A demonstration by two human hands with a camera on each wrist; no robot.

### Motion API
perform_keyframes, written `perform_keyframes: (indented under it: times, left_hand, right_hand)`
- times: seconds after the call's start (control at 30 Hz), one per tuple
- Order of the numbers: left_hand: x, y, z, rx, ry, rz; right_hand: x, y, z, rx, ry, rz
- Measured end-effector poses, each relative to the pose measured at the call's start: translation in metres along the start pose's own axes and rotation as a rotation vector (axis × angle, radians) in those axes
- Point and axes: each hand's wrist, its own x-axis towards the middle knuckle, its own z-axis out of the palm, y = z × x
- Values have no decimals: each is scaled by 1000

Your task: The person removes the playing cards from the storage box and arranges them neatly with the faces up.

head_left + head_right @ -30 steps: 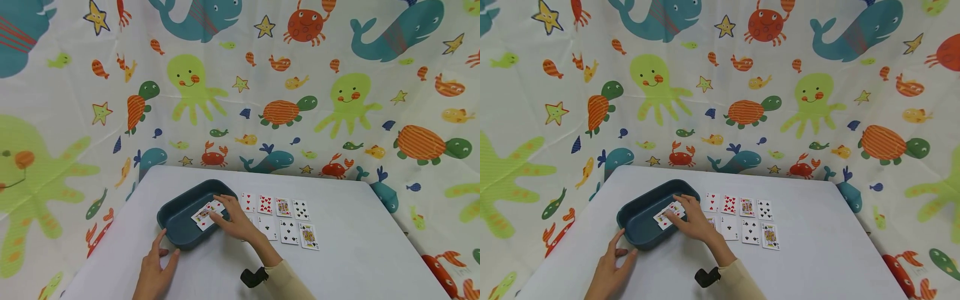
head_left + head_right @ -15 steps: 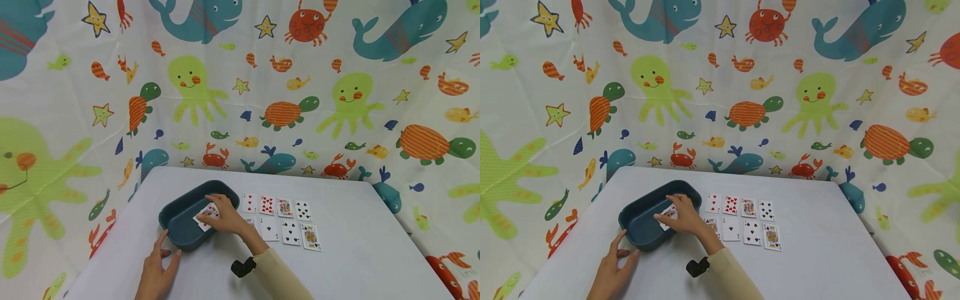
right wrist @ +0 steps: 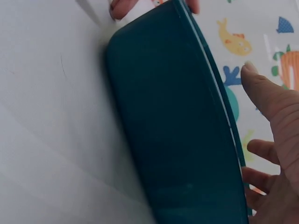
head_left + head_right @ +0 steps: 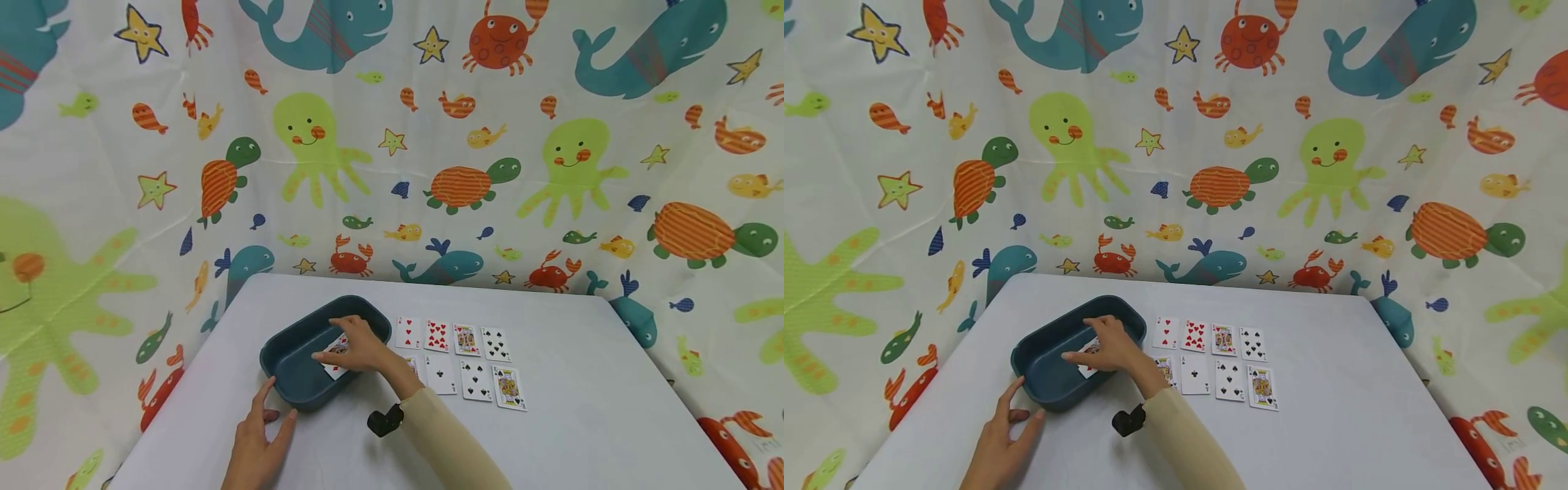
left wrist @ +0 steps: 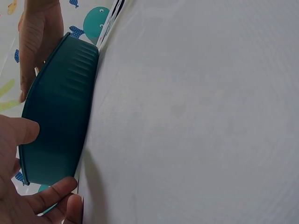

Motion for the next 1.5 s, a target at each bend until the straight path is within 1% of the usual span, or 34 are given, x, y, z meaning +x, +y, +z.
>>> perform_keyframes:
  times: [0.2, 0.47, 0.63, 0.9, 1.2, 1.37, 1.5]
  left_hand:
    - [1, 0, 0, 4, -13, -22]
    - [0, -1, 1, 0, -3, 18]
    - [0, 0, 1, -3, -4, 15]
    - [0, -1, 1, -1, -1, 6]
    - [-2, 0, 1, -3, 9, 5]
    - [-2, 2, 1, -1, 3, -15]
    - [-2, 2, 0, -1, 1, -5]
  right_hand:
    - [11, -1, 2, -87, -71, 38]
    - [19, -3, 6, -201, -146, 99]
    - [22, -4, 8, -264, -169, 142]
    - [27, -3, 15, -384, -175, 173]
    - [29, -6, 18, -412, -158, 184]
    - [28, -7, 18, -389, -153, 179]
    - [29, -5, 19, -367, -150, 166]
